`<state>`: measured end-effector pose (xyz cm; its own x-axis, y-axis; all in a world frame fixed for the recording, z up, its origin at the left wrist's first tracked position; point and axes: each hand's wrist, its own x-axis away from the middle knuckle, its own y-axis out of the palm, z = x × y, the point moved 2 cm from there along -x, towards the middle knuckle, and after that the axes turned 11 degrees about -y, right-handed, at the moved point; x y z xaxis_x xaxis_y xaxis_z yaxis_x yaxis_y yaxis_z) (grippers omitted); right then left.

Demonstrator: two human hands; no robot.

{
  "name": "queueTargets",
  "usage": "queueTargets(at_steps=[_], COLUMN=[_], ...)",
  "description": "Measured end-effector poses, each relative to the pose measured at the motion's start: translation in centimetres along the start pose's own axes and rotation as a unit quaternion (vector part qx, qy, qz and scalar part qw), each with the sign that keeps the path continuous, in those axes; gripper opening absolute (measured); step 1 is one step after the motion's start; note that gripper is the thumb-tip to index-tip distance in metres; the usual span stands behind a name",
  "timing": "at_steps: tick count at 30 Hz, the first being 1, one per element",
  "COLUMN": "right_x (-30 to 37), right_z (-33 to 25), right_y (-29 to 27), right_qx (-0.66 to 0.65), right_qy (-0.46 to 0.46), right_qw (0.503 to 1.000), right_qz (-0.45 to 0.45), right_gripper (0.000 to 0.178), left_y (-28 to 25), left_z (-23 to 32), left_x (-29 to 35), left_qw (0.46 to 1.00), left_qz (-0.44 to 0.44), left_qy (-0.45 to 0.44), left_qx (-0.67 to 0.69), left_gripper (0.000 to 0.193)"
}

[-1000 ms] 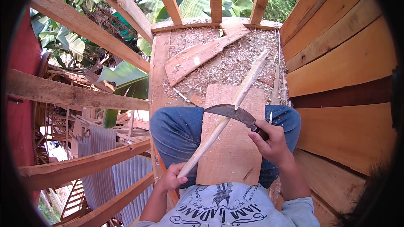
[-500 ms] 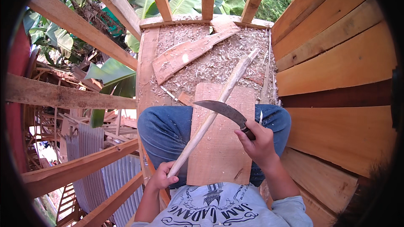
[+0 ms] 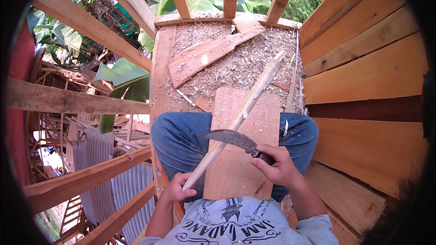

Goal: The person sits cross-legged and uses a curved knife to shave and shape a long, thin piece of wood. They hold the wood against their legs and repeatedly scrape the surface to remove bark and smooth the wood, creating a pile of shavings.

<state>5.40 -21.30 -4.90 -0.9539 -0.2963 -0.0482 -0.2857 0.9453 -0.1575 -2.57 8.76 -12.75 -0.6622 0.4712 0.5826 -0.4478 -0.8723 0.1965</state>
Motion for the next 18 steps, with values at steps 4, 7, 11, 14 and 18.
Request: queueTargets(at_steps=[4,7,11,14,18], right_x=[-0.2,-0.3,-0.4,-0.7,0.0], right_z=[0.9,1.0,0.1,0.7,1.2], right_y=[-0.1,-1.0,-1.2,-1.7,-0.4], right_qx=[-0.130,-0.063,-0.083,0.002,0.036], right_qy=[0.099,0.067,0.061,-0.001,-0.022], right_qw=[0.982,0.994,0.995,0.998,0.992], right_qz=[0.090,0.065,0.018,0.064,0.122], right_gripper=[0.021,0.018,0.016,0.018,0.024], left_y=[-0.3,0.3,-0.5,-0.2,-0.7], left_z=[-0.5,0.6,-1.0,-0.2,-0.5], left_x=[0.4,0.0,0.4,0.1,-0.1], left_qw=[0.999,1.000,1.000,0.999,0.999], left_qz=[-0.001,0.001,-0.013,-0.014,-0.029], left_qy=[-0.004,-0.006,-0.014,-0.031,-0.020], left_qx=[-0.038,0.005,-0.023,-0.019,-0.012], left_gripper=[0.048,0.046,0.044,0.045,0.044])
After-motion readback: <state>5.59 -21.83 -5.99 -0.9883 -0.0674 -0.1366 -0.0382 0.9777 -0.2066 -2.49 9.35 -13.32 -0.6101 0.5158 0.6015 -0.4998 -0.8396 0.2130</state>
